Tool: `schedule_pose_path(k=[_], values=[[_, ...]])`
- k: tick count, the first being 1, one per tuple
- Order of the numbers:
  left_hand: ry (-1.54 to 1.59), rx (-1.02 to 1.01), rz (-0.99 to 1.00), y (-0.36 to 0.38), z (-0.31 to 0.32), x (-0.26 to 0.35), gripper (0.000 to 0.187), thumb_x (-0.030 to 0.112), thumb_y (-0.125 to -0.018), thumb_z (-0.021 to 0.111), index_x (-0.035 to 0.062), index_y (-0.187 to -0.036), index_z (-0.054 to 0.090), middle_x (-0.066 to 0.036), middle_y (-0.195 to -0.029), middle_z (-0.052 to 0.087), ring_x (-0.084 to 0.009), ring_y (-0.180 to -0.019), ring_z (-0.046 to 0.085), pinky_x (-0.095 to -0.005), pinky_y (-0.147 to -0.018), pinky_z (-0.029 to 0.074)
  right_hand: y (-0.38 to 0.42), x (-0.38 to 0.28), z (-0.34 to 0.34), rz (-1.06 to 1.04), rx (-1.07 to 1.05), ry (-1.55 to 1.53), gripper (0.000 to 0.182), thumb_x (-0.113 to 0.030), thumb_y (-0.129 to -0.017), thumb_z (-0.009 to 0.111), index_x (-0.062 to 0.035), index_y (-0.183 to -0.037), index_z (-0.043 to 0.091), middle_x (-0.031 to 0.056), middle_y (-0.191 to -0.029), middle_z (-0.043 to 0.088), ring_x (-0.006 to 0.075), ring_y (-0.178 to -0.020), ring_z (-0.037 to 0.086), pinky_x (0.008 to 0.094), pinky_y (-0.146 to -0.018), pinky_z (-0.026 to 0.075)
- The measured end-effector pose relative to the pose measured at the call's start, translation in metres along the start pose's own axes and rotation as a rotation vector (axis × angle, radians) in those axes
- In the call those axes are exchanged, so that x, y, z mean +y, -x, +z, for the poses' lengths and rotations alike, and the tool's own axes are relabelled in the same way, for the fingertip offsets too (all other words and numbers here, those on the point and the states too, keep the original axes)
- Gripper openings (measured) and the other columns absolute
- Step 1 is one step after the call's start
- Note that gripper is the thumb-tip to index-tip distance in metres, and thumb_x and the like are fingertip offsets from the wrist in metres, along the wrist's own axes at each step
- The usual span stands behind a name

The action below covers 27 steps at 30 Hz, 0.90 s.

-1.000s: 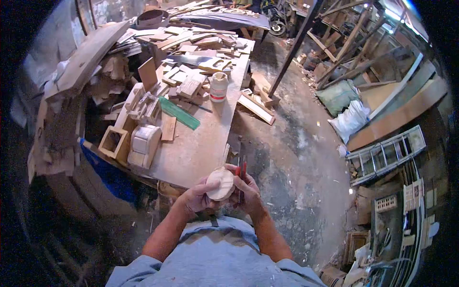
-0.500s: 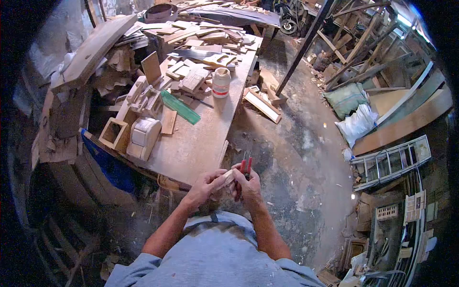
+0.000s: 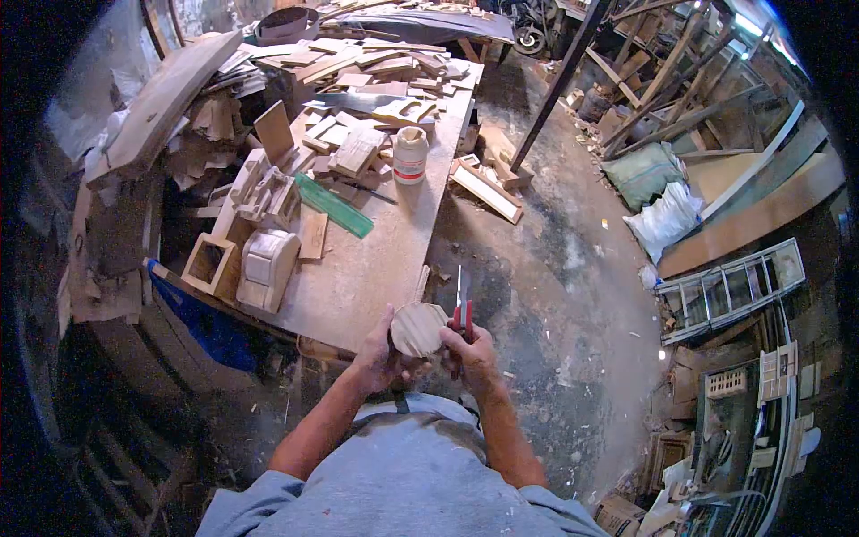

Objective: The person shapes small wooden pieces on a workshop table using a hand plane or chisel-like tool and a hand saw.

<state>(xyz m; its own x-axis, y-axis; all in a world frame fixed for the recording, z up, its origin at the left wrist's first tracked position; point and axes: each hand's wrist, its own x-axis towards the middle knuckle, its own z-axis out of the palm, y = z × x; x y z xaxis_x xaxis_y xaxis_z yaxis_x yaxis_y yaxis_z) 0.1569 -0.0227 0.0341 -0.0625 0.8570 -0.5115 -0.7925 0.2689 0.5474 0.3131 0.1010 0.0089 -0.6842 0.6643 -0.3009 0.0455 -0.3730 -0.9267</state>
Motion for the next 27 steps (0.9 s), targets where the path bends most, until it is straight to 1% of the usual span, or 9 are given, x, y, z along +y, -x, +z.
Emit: schedule_pose_path(k=[2,5,8,11,15,20,24,26,27], values=[[-0.02,0.11,0.044,0.001,-0.007,0.001,0.067,0.065,-0.102,0.03,0.0139,-0.142,0.049,-0.01,-0.106,0.071,-0.02,-0.075,0.071,-0.0257,-0.045,0.05,-0.002,0.001,0.006,-0.002,0.049,-0.01,0.028,-0.019,-0.09,0.074,-0.0046,-0.11,0.06,-0.0013,-0.067,0.056,0.0095,-0.046,0.05,0.0268,-0.042,0.039],[-0.066,0.018,0.199,0.002,-0.031,0.004,0.054,0.038,-0.102,0.055,0.0099,-0.146,0.044,-0.011,-0.114,0.069,-0.0195,-0.087,0.071,-0.0295,-0.055,0.057,-0.006,0.006,0.015,0.028,0.113,-0.085,0.026,-0.02,-0.09,0.074,-0.0046,-0.105,0.06,-0.001,-0.067,0.056,0.0101,-0.046,0.05,0.0277,-0.044,0.041],[-0.259,0.052,0.466,0.019,-0.023,0.009,0.071,0.009,-0.092,0.07,0.0082,-0.153,0.035,-0.012,-0.123,0.065,-0.0175,-0.095,0.069,-0.0299,-0.066,0.06,-0.003,0.011,0.023,0.077,0.138,-0.186,0.023,-0.02,-0.09,0.074,-0.0051,-0.099,0.059,-0.0005,-0.067,0.056,0.0109,-0.046,0.051,0.029,-0.044,0.043],[-0.532,0.027,0.549,0.019,-0.035,0.008,0.082,0.003,-0.088,0.073,0.011,-0.157,0.029,-0.012,-0.13,0.06,-0.0149,-0.095,0.067,-0.0275,-0.067,0.059,-0.002,0.013,0.031,0.097,0.109,-0.242,0.022,-0.021,-0.091,0.073,-0.006,-0.095,0.058,-0.0004,-0.067,0.056,0.0116,-0.046,0.051,0.0299,-0.045,0.043],[-0.487,0.103,0.511,0.03,-0.034,0.015,0.07,0.006,-0.09,0.071,0.0122,-0.153,0.04,-0.007,-0.123,0.065,-0.012,-0.094,0.066,-0.0262,-0.071,0.058,0.006,0.012,0.048,0.147,0.102,-0.303,0.017,-0.017,-0.091,0.072,-0.0064,-0.094,0.059,0.0006,-0.07,0.059,0.009,-0.049,0.052,0.0243,-0.044,0.042],[-0.373,0.182,0.402,0.031,-0.049,0.023,0.056,0.009,-0.092,0.07,0.0111,-0.145,0.052,-0.003,-0.112,0.07,-0.0097,-0.092,0.066,-0.0268,-0.075,0.057,0.014,0.011,0.062,0.243,0.039,-0.49,0.014,-0.015,-0.092,0.07,-0.0067,-0.096,0.059,0.0005,-0.072,0.059,0.0097,-0.05,0.053,0.0248,-0.044,0.043],[-0.359,0.145,0.48,0.026,-0.05,0.023,0.049,0.012,-0.094,0.069,0.0088,-0.14,0.056,-0.003,-0.109,0.071,-0.0098,-0.095,0.065,-0.026,-0.077,0.055,0.013,0.021,0.073,0.239,0.018,-0.594,0.014,-0.014,-0.091,0.071,-0.0077,-0.097,0.059,-0.0006,-0.07,0.058,0.01,-0.05,0.052,0.0255,-0.043,0.043],[-0.397,0.116,0.555,0.031,-0.039,0.025,0.044,0.012,-0.094,0.068,0.007,-0.137,0.059,-0.004,-0.107,0.072,-0.0103,-0.096,0.065,-0.0265,-0.079,0.054,0.012,0.027,0.084,0.195,0.099,-0.532,0.016,-0.014,-0.091,0.072,-0.0087,-0.099,0.059,-0.001,-0.067,0.056,0.0104,-0.047,0.05,0.0267,-0.042,0.04],[-0.48,0.113,0.526,0.031,-0.041,0.026,0.042,0.011,-0.094,0.068,0.006,-0.135,0.06,-0.004,-0.108,0.071,-0.0106,-0.097,0.065,-0.0271,-0.081,0.054,0.01,0.028,0.087,0.171,0.138,-0.5,0.017,-0.014,-0.091,0.072,-0.0092,-0.1,0.06,-0.0012,-0.065,0.055,0.0106,-0.045,0.049,0.0273,-0.042,0.039]])
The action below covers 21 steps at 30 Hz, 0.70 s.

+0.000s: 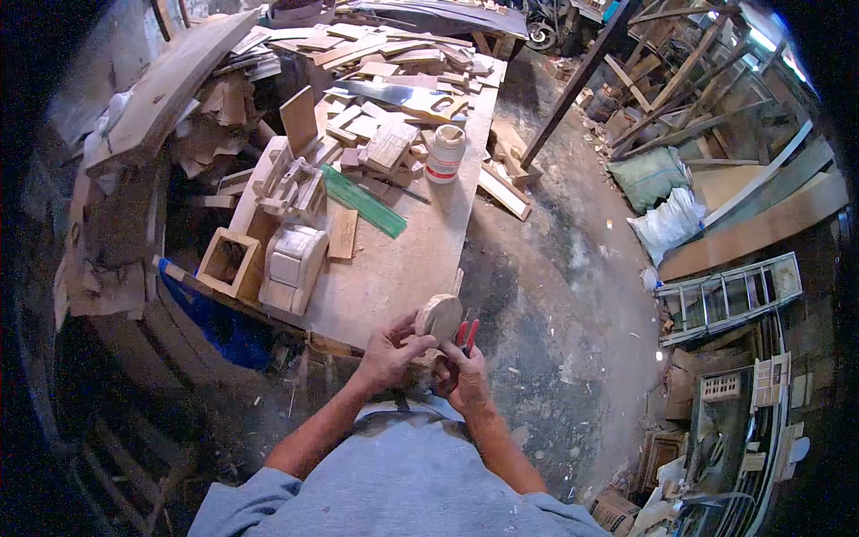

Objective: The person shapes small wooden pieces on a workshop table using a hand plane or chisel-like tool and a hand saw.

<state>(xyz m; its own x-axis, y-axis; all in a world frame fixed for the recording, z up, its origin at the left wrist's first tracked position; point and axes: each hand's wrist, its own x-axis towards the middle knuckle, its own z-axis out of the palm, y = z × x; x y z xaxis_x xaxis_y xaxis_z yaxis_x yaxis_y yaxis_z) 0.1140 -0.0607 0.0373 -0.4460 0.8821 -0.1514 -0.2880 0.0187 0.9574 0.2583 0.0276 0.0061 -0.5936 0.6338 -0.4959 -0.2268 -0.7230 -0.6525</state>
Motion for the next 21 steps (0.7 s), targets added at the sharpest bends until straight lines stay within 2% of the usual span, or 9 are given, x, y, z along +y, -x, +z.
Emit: schedule_pose_path(k=[2,6,9,10,13,14,15,17,21], values=[[-0.158,-0.057,-0.037,0.0,-0.005,-0.001,0.038,0.01,-0.094,0.068,0.0039,-0.131,0.062,-0.004,-0.11,0.071,-0.0114,-0.098,0.065,-0.0284,-0.083,0.053,-0.001,0.0,0.003,-0.025,0.017,0.06,0.018,-0.014,-0.09,0.073,-0.0098,-0.1,0.06,-0.0017,-0.066,0.055,0.0102,-0.045,0.049,0.0269,-0.041,0.038],[-0.228,-0.006,0.051,0.003,-0.003,0.002,0.035,0.006,-0.094,0.064,0.0019,-0.129,0.062,-0.008,-0.112,0.071,-0.0135,-0.099,0.066,-0.0297,-0.087,0.052,-0.011,0.008,-0.003,-0.145,0.071,0.229,0.02,-0.014,-0.091,0.072,-0.0097,-0.105,0.06,-0.0022,-0.07,0.056,0.0091,-0.047,0.049,0.0259,-0.041,0.036],[-0.336,0.02,0.16,0.002,-0.006,-0.007,0.036,0.0,-0.092,0.063,0.0013,-0.128,0.061,-0.012,-0.113,0.071,-0.0173,-0.104,0.067,-0.0313,-0.093,0.051,-0.015,-0.001,0.002,-0.254,0.084,0.186,0.028,-0.014,-0.093,0.07,-0.0086,-0.118,0.059,-0.0024,-0.072,0.056,0.0082,-0.048,0.049,0.0252,-0.041,0.036],[-0.39,0.006,0.22,0.001,-0.008,-0.007,0.037,-0.002,-0.09,0.063,0.0013,-0.127,0.062,-0.013,-0.115,0.07,-0.0193,-0.108,0.066,-0.0327,-0.096,0.05,-0.008,-0.007,0.008,-0.26,0.064,0.134,0.035,-0.006,-0.093,0.067,-0.0062,-0.128,0.061,-0.0033,-0.097,0.064,0.0054,-0.057,0.05,0.0231,-0.048,0.041],[-0.504,-0.047,0.446,-0.003,-0.009,-0.001,0.043,-0.009,-0.083,0.064,0.0017,-0.124,0.061,-0.017,-0.122,0.066,-0.0265,-0.122,0.06,-0.0374,-0.104,0.047,-0.011,-0.014,0.003,-0.309,-0.097,0.216,0.035,0.0,-0.092,0.063,-0.0077,-0.126,0.063,-0.0026,-0.102,0.065,0.0047,-0.065,0.054,0.0226,-0.051,0.043],[-0.533,-0.068,0.532,-0.004,-0.008,0.002,0.045,-0.011,-0.08,0.065,0.002,-0.123,0.061,-0.018,-0.124,0.065,-0.029,-0.127,0.058,-0.039,-0.106,0.046,-0.014,-0.013,0.004,-0.348,-0.084,0.246,0.034,0.002,-0.09,0.063,-0.0085,-0.123,0.063,0.0002,-0.108,0.065,0.0051,-0.065,0.056,0.0223,-0.051,0.043],[-0.474,-0.065,0.513,-0.004,-0.008,0.001,0.046,-0.012,-0.079,0.066,0.0021,-0.123,0.06,-0.019,-0.127,0.064,-0.0309,-0.13,0.055,-0.0399,-0.108,0.044,-0.016,-0.012,0.006,-0.387,-0.069,0.276,0.034,0.003,-0.089,0.063,-0.0093,-0.12,0.064,0.0031,-0.113,0.065,0.0055,-0.065,0.057,0.0221,-0.051,0.044],[-0.36,-0.056,0.471,-0.003,-0.008,0.0,0.047,-0.013,-0.078,0.067,0.0023,-0.121,0.059,-0.02,-0.131,0.061,-0.0347,-0.137,0.048,-0.0415,-0.112,0.041,-0.016,-0.015,0.013,-0.476,-0.127,0.246,0.03,0.002,-0.088,0.065,-0.0098,-0.116,0.063,0.0081,-0.119,0.063,0.0072,-0.055,0.056,0.0232,-0.044,0.042],[-0.381,-0.005,0.585,-0.002,-0.008,0.001,0.045,-0.009,-0.079,0.071,0.0031,-0.12,0.059,-0.02,-0.13,0.062,-0.0391,-0.135,0.05,-0.042,-0.11,0.043,-0.017,-0.013,0.01,-0.566,-0.224,0.282,0.029,0.006,-0.088,0.064,-0.0104,-0.112,0.063,0.0094,-0.135,0.057,0.0067,-0.057,0.056,0.0224,-0.046,0.043]])
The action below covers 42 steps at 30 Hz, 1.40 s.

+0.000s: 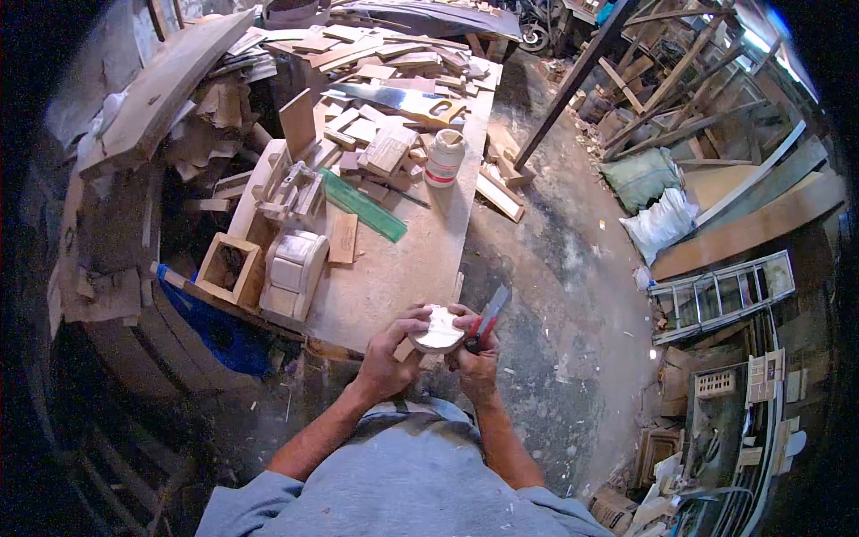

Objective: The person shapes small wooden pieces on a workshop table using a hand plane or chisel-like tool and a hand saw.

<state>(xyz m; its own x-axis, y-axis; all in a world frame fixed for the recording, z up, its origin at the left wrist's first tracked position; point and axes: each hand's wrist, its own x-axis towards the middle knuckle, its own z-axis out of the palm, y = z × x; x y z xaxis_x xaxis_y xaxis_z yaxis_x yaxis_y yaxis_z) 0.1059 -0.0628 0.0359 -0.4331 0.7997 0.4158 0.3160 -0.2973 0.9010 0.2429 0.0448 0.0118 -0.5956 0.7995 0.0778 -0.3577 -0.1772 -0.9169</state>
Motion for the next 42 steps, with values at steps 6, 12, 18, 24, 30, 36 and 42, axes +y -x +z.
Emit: schedule_pose_path(k=[6,12,18,24,30,36,42], values=[[-0.193,-0.063,0.102,0.003,-0.012,-0.012,0.037,-0.005,-0.084,0.07,0.0036,-0.119,0.062,-0.022,-0.124,0.066,-0.0379,-0.125,0.06,-0.0415,-0.101,0.052,-0.002,0.001,-0.003,-0.035,-0.012,0.121,0.025,0.001,-0.09,0.067,-0.0089,-0.112,0.063,0.0059,-0.107,0.064,0.0069,-0.055,0.054,0.0236,-0.045,0.041],[-0.049,-0.088,-0.354,0.007,-0.023,0.004,0.035,0.005,-0.098,0.059,-0.0004,-0.133,0.058,-0.018,-0.12,0.069,-0.0268,-0.109,0.069,-0.0353,-0.088,0.058,0.001,0.008,-0.021,0.293,0.049,0.177,0.025,-0.011,-0.091,0.072,-0.0044,-0.114,0.063,-0.0009,-0.077,0.06,0.0083,-0.057,0.053,0.0261,-0.05,0.042],[0.593,0.055,-0.645,0.007,-0.018,-0.001,0.042,0.01,-0.101,0.059,0.0003,-0.141,0.052,-0.012,-0.125,0.067,-0.0182,-0.105,0.067,-0.0309,-0.085,0.057,0.005,0.012,-0.017,0.489,0.194,-0.141,0.03,-0.016,-0.091,0.075,-0.0032,-0.115,0.061,0.0011,-0.078,0.062,0.0097,-0.054,0.054,0.0264,-0.047,0.042],[0.255,0.124,-0.54,0.009,-0.007,0.005,0.035,0.016,-0.097,0.066,-0.0015,-0.127,0.06,-0.01,-0.111,0.07,-0.0146,-0.093,0.068,-0.0295,-0.078,0.058,0.01,0.007,-0.003,0.493,0.171,-0.038,0.027,-0.016,-0.091,0.075,-0.0054,-0.111,0.061,-0.0011,-0.073,0.059,0.0087,-0.051,0.051,0.0259,-0.046,0.04],[0.244,0.281,-0.634,0.008,-0.016,-0.01,0.021,0.019,-0.098,0.065,-0.0004,-0.105,0.067,-0.004,-0.086,0.07,-0.0099,-0.072,0.065,-0.0258,-0.059,0.055,0.015,0.016,-0.007,0.32,0.009,0.339,0.019,-0.016,-0.09,0.075,-0.0059,-0.1,0.063,-0.0026,-0.074,0.06,0.0079,-0.059,0.053,0.0255,-0.054,0.043],[0.421,0.301,-0.7,0.0,-0.023,0.004,0.019,0.02,-0.098,0.066,0.0018,-0.094,0.067,-0.003,-0.081,0.067,-0.0103,-0.067,0.063,-0.0273,-0.055,0.053,0.013,0.01,0.006,0.322,0.034,0.367,0.023,-0.017,-0.091,0.074,-0.0058,-0.106,0.061,-0.0022,-0.069,0.056,0.0072,-0.049,0.049,0.0253,-0.044,0.038],[-0.402,0.241,-0.203,0.003,-0.022,-0.011,0.017,0.018,-0.086,0.077,0.0059,-0.09,0.066,-0.008,-0.079,0.064,-0.0221,-0.063,0.064,-0.0369,-0.054,0.049,0.006,0.001,0.026,0.415,0.184,0.297,0.034,-0.029,-0.094,0.073,-0.0023,-0.114,0.066,-0.0002,-0.08,0.064,0.0062,-0.051,0.05,0.025,-0.046,0.04]])
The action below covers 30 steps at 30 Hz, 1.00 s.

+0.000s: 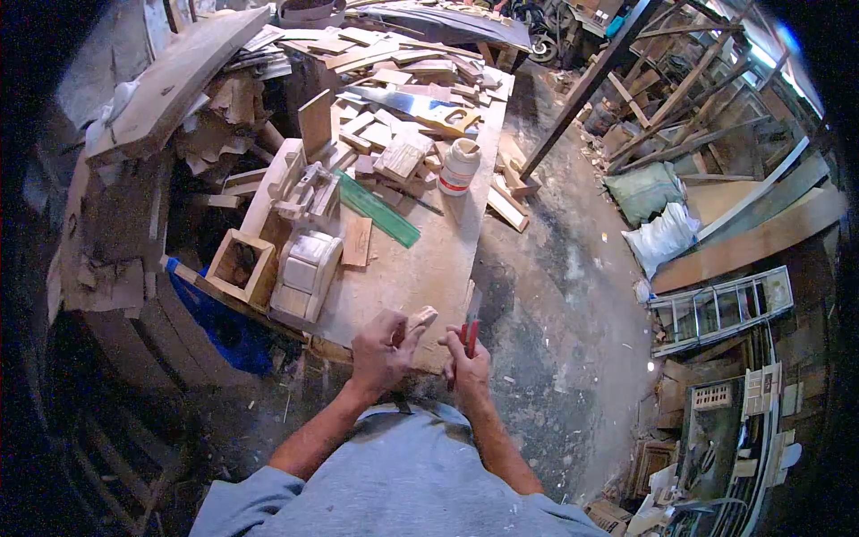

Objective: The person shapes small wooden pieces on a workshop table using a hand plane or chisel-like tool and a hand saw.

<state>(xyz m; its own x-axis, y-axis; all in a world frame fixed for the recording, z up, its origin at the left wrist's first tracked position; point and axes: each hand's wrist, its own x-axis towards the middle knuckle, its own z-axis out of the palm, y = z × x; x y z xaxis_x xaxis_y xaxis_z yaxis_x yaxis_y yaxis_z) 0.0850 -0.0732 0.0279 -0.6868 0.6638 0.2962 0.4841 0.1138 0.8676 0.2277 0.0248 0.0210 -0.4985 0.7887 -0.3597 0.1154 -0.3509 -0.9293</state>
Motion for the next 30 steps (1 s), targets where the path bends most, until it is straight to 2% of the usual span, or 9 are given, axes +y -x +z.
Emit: schedule_pose_path(k=[3,6,8,11,15,18,24,27,30], values=[[-0.121,-0.04,0.229,-0.003,-0.007,0.003,0.022,0.018,-0.078,0.082,0.0072,-0.091,0.067,-0.009,-0.084,0.064,-0.0277,-0.074,0.065,-0.0407,-0.062,0.049,-0.005,-0.008,0.005,0.068,-0.088,-0.206,0.044,-0.035,-0.095,0.07,-0.002,-0.124,0.062,0.0006,-0.083,0.065,0.0057,-0.05,0.049,0.0242,-0.045,0.039],[-0.147,-0.129,0.372,-0.003,-0.007,-0.01,0.029,0.017,-0.072,0.084,0.0082,-0.094,0.067,-0.008,-0.095,0.066,-0.0293,-0.091,0.064,-0.0433,-0.074,0.05,-0.02,-0.005,0.011,0.053,-0.181,-0.03,0.046,-0.032,-0.093,0.072,-0.0015,-0.127,0.061,0.0,-0.083,0.065,0.0055,-0.056,0.052,0.0229,-0.049,0.041],[-0.115,-0.136,0.413,-0.006,-0.011,-0.014,0.038,0.015,-0.069,0.086,0.0086,-0.102,0.067,-0.009,-0.104,0.065,-0.0291,-0.101,0.062,-0.0453,-0.083,0.05,-0.027,-0.003,0.017,0.079,-0.188,-0.137,0.045,-0.02,-0.09,0.071,-0.0017,-0.128,0.057,-0.0006,-0.08,0.061,0.0064,-0.057,0.053,0.0227,-0.049,0.042],[-0.089,0.039,0.324,-0.008,-0.023,-0.003,0.06,0.012,-0.07,0.087,0.0076,-0.124,0.06,-0.014,-0.122,0.061,-0.0289,-0.114,0.06,-0.0437,-0.092,0.05,-0.03,-0.009,0.027,0.109,-0.2,-0.222,0.052,-0.011,-0.087,0.069,-0.0024,-0.134,0.049,0.0002,-0.074,0.056,0.0087,-0.05,0.05,0.025,-0.045,0.042],[0.538,-0.158,-0.222,-0.004,-0.019,-0.041,0.082,0.003,-0.078,0.082,0.0041,-0.147,0.039,-0.017,-0.138,0.054,-0.0237,-0.123,0.057,-0.0365,-0.099,0.051,-0.033,-0.013,0.035,0.067,-0.2,-0.214,0.051,-0.009,-0.087,0.07,-0.0029,-0.134,0.051,-0.0009,-0.072,0.054,0.0091,-0.051,0.05,0.0263,-0.046,0.043],[0.704,-0.206,-0.378,-0.01,-0.03,-0.032,0.077,-0.003,-0.082,0.076,0.0034,-0.148,0.037,-0.016,-0.133,0.059,-0.0209,-0.118,0.061,-0.0331,-0.097,0.052,-0.043,-0.004,0.037,0.048,-0.22,-0.191,0.05,-0.008,-0.087,0.072,-0.0059,-0.132,0.05,-0.0015,-0.076,0.052,0.0087,-0.053,0.051,0.0264,-0.046,0.043],[0.761,-0.157,-0.454,-0.014,-0.033,-0.044,0.064,-0.003,-0.087,0.069,0.0016,-0.145,0.042,-0.015,-0.123,0.066,-0.0183,-0.111,0.064,-0.0315,-0.094,0.053,-0.056,0.019,0.04,-0.042,-0.171,-0.122,0.044,-0.009,-0.087,0.074,-0.0081,-0.124,0.051,0.0018,-0.086,0.057,0.0097,-0.057,0.054,0.0271,-0.048,0.045],[0.773,-0.123,-0.425,-0.017,-0.031,-0.055,0.051,-0.002,-0.089,0.068,0.0004,-0.137,0.052,-0.013,-0.118,0.068,-0.0154,-0.108,0.064,-0.0298,-0.091,0.053,-0.054,0.013,0.043,-0.01,-0.161,-0.07,0.036,-0.012,-0.089,0.073,-0.0076,-0.119,0.054,0.0023,-0.087,0.059,0.0104,-0.062,0.056,0.0277,-0.053,0.048],[0.516,0.022,-0.413,-0.02,-0.035,-0.047,0.031,-0.004,-0.087,0.068,0.0004,-0.117,0.063,-0.013,-0.111,0.07,-0.0209,-0.101,0.067,-0.0325,-0.088,0.054,-0.059,0.006,0.046,0.019,-0.116,0.07,0.027,-0.015,-0.092,0.069,-0.0061,-0.113,0.057,0.0025,-0.083,0.059,0.0116,-0.06,0.055,0.0288,-0.053,0.047]])
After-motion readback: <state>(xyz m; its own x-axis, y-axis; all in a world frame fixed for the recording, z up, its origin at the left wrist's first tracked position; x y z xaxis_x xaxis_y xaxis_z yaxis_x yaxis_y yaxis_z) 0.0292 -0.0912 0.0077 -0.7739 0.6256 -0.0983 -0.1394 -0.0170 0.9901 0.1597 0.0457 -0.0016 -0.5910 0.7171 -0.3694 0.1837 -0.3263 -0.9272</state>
